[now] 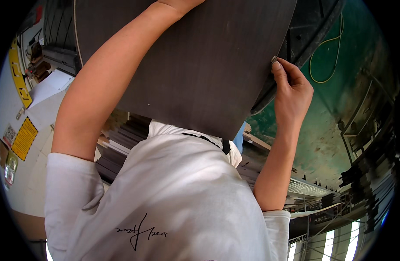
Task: The person removes a small metal component from a piece of machinery and then uses a hand trimmer tool to scrape the edge of a large brown board.
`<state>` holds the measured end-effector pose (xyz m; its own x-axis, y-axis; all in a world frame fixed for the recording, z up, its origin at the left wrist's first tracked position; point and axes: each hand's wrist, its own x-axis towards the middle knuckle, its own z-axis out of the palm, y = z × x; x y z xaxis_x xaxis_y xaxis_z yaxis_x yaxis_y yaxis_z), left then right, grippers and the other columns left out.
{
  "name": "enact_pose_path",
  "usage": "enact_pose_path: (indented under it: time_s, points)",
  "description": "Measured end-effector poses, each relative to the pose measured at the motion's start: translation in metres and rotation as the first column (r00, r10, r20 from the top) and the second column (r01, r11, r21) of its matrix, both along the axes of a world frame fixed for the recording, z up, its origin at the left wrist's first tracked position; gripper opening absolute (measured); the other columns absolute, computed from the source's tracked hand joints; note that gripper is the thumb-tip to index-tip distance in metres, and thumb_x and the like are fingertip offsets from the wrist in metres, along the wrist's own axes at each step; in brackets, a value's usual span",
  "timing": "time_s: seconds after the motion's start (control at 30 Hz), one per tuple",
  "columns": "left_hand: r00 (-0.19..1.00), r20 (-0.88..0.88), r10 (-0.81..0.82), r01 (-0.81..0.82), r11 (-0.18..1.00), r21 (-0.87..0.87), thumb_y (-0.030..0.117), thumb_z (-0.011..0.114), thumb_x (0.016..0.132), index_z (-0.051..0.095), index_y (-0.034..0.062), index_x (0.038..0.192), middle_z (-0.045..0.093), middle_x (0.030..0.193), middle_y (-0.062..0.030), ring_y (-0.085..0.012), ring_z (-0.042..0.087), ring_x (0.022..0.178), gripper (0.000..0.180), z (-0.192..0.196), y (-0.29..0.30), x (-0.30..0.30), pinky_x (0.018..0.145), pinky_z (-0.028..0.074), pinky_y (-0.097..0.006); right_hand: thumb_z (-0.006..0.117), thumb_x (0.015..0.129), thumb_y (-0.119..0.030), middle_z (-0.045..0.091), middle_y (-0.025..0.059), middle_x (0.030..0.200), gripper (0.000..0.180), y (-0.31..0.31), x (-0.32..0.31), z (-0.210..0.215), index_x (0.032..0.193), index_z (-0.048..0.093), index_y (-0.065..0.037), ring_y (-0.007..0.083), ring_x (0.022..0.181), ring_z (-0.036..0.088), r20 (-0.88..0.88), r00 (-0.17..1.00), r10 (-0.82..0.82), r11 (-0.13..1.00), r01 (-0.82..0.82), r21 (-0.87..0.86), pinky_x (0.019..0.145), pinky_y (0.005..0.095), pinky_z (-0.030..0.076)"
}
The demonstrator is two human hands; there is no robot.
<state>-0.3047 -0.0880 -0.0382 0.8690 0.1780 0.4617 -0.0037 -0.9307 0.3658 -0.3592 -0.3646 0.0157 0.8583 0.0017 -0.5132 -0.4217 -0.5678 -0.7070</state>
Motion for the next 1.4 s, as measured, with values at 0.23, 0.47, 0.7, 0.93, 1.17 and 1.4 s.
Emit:
enact_pose_path:
  time_s: [0.23, 0.47, 0.7, 0.93, 1.17, 1.4]
  points:
    - [1.0, 0.009, -0.004, 0.004, 1.0, -0.001, 0.015, 0.064, 0.091, 0.062, 0.015, 0.1, 0.071, 0.084, -0.0098, -0.0344, 0.07, 0.078, 0.01, -0.002, -0.001, 0.0, 0.066, 0.055, -0.046, 0.074, 0.095, -0.019, 0.074, 0.0066, 0.082, 0.027, -0.006, 0.017, -0.001, 0.106, 0.077, 0.005, 0.0094, 0.072, 0.061, -0.139, 0.985, 0.107, 0.994, -0.108, 0.0, 0.068, 0.0259, 0.049]
    - [1.0, 0.006, 0.0, 0.0, 1.0, -0.012, 0.014, 0.063, 0.09, 0.062, 0.0151, 0.1, 0.071, 0.085, -0.0097, -0.0337, 0.07, 0.079, 0.011, 0.004, 0.001, 0.001, 0.067, 0.055, -0.046, 0.075, 0.095, -0.018, 0.073, 0.0052, 0.082, 0.027, -0.019, 0.009, 0.006, 0.106, 0.077, 0.006, 0.0086, 0.075, 0.062, -0.24, 0.955, 0.176, 0.984, -0.162, 0.08, 0.069, 0.0255, 0.049]
    - [0.999, -0.042, 0.018, -0.019, 1.0, -0.021, 0.016, 0.062, 0.09, 0.061, 0.0153, 0.1, 0.071, 0.085, -0.0098, -0.0337, 0.071, 0.08, 0.01, 0.001, 0.0, -0.003, 0.067, 0.056, -0.047, 0.074, 0.098, -0.02, 0.074, 0.0054, 0.095, 0.031, -0.036, -0.021, 0.008, 0.117, 0.075, 0.004, 0.009, 0.085, 0.065, -0.177, 0.979, -0.105, 0.944, 0.154, 0.291, 0.077, 0.0248, 0.051]
    - [0.996, -0.086, -0.015, 0.008, 0.997, -0.078, 0.019, 0.062, 0.091, 0.062, 0.0146, 0.104, 0.072, 0.092, -0.0105, -0.0346, 0.071, 0.087, 0.014, -0.003, 0.0, -0.008, 0.074, 0.057, -0.048, 0.072, 0.099, -0.019, 0.076, 0.0055, 0.097, 0.034, -0.017, -0.011, -0.007, 0.124, 0.074, 0.003, 0.0085, 0.085, 0.064, 0.013, 0.996, -0.085, 0.981, 0.081, 0.177, 0.077, 0.0239, 0.051]
    - [0.975, -0.218, -0.042, -0.024, 0.957, -0.29, 0.031, 0.069, 0.094, 0.072, 0.0152, 0.114, 0.074, 0.098, -0.0072, -0.0295, 0.072, 0.085, 0.025, 0.016, -0.008, -0.08, 0.077, 0.057, -0.038, 0.071, 0.094, -0.024, 0.079, 0.0141, 0.099, 0.028, 0.003, -0.004, -0.004, 0.113, 0.079, -0.005, 0.0256, 0.09, 0.074, 0.06, 0.996, 0.07, 0.992, -0.064, -0.105, 0.084, 0.0362, 0.056]
    - [0.857, -0.498, -0.134, -0.217, 0.782, -0.584, 0.027, 0.069, 0.094, 0.073, 0.0106, 0.118, 0.073, 0.095, -0.0077, -0.0207, 0.069, 0.08, 0.029, 0.051, -0.04, -0.191, 0.078, 0.055, -0.034, 0.07, 0.093, -0.023, 0.079, 0.0139, 0.1, 0.026, -0.005, 0.016, 0.003, 0.11, 0.08, -0.005, 0.026, 0.091, 0.074, 0.051, 0.982, 0.182, 0.973, -0.172, -0.15, 0.084, 0.0368, 0.056]
